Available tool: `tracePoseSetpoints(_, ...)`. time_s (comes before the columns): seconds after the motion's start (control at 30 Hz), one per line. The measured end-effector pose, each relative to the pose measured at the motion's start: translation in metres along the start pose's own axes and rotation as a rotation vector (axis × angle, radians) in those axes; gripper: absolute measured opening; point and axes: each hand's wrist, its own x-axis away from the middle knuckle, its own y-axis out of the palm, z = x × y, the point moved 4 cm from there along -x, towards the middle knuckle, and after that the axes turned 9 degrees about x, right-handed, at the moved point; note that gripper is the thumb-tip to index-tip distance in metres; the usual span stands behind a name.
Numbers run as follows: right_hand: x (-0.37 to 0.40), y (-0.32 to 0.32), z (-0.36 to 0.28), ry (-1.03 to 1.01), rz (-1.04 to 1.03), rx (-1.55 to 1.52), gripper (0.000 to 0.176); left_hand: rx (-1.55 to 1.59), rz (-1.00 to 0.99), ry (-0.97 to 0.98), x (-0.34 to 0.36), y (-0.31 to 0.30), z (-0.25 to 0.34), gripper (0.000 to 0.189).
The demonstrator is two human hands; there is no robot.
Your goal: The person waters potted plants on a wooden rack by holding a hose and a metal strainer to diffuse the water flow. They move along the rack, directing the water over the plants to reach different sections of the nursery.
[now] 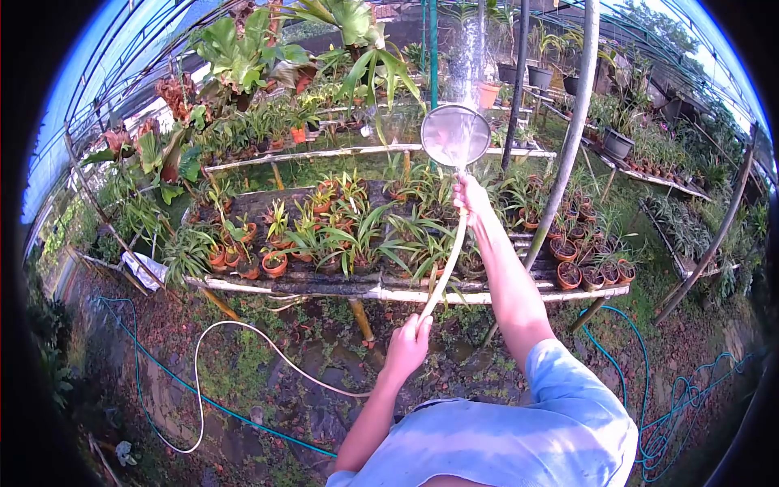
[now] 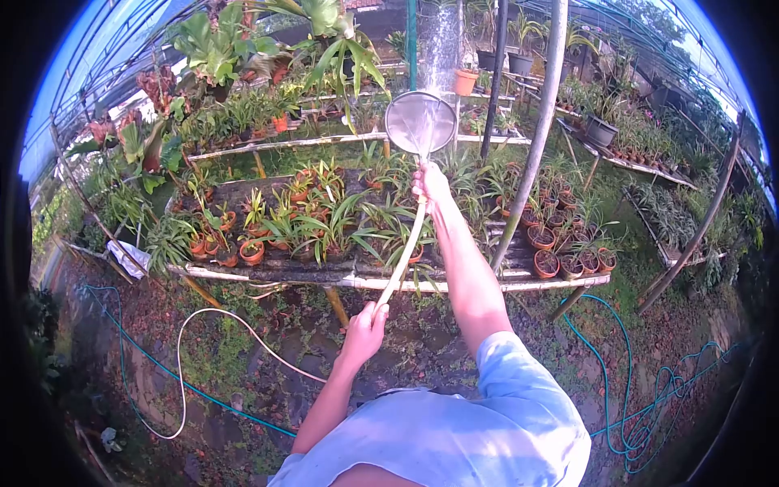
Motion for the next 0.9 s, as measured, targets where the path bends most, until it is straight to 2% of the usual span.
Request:
tracePoseSetpoints(0.2, -0.005, 0.002, 0.002, -0.009, -0.005, 0.036, 0.015, 0.024, 0.013, 0.015, -0.002, 0.001, -0.009, 0.028)
tracePoseSetpoints(0.3, 0.001, 0.015, -0.001, -0.042, 0.065, 0.161, 0.014, -0.006, 0.009, 0.007, -0.005, -0.003, -0.007, 0.028)
tracePoseSetpoints(0.63, -0.005, 0.016, 0.009, -0.071, 0.197, 0.157, 0.013, -0.070, 0.013, 0.033, -0.008, -0.006, -0.011, 0.035)
tracePoseSetpoints(0.9, -0.008, 0.016, -0.005, -0.080, 0.134, 0.091, 0.010, -0.034, -0.019, -0.032, -0.010, -0.006, 0.002, 0.029)
